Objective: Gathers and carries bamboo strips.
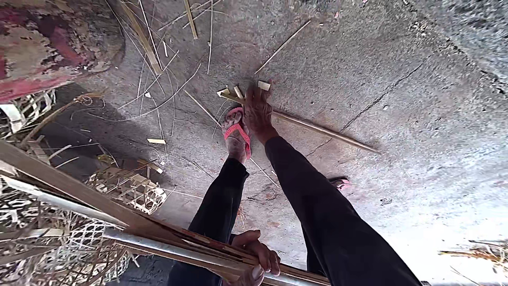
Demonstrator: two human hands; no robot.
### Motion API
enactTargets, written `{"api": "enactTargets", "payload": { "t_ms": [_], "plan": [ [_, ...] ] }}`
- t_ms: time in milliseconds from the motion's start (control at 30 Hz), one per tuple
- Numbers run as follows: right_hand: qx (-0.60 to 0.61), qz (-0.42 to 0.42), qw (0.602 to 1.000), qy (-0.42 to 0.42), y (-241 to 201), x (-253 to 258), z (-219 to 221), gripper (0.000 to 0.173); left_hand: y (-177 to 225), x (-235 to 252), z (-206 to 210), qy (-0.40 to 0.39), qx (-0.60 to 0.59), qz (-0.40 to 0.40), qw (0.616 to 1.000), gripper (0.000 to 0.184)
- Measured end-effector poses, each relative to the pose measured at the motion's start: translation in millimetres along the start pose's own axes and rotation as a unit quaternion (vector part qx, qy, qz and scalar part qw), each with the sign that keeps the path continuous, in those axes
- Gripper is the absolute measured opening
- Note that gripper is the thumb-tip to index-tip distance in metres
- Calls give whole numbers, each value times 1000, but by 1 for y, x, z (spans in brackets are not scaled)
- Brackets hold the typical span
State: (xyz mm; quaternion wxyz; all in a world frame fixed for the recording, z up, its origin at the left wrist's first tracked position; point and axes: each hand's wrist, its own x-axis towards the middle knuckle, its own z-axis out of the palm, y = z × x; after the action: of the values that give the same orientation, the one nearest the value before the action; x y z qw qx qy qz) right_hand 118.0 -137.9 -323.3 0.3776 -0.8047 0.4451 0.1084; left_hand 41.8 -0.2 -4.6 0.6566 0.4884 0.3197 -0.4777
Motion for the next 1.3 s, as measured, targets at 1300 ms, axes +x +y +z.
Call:
{"api": "enactTargets", "payload": {
  "t_ms": [1300],
  "plan": [
    [151, -24, 971, -182, 19, -111, -173, 28, -37, -12, 10, 33, 48, 78, 995, 36]
  ]
}}
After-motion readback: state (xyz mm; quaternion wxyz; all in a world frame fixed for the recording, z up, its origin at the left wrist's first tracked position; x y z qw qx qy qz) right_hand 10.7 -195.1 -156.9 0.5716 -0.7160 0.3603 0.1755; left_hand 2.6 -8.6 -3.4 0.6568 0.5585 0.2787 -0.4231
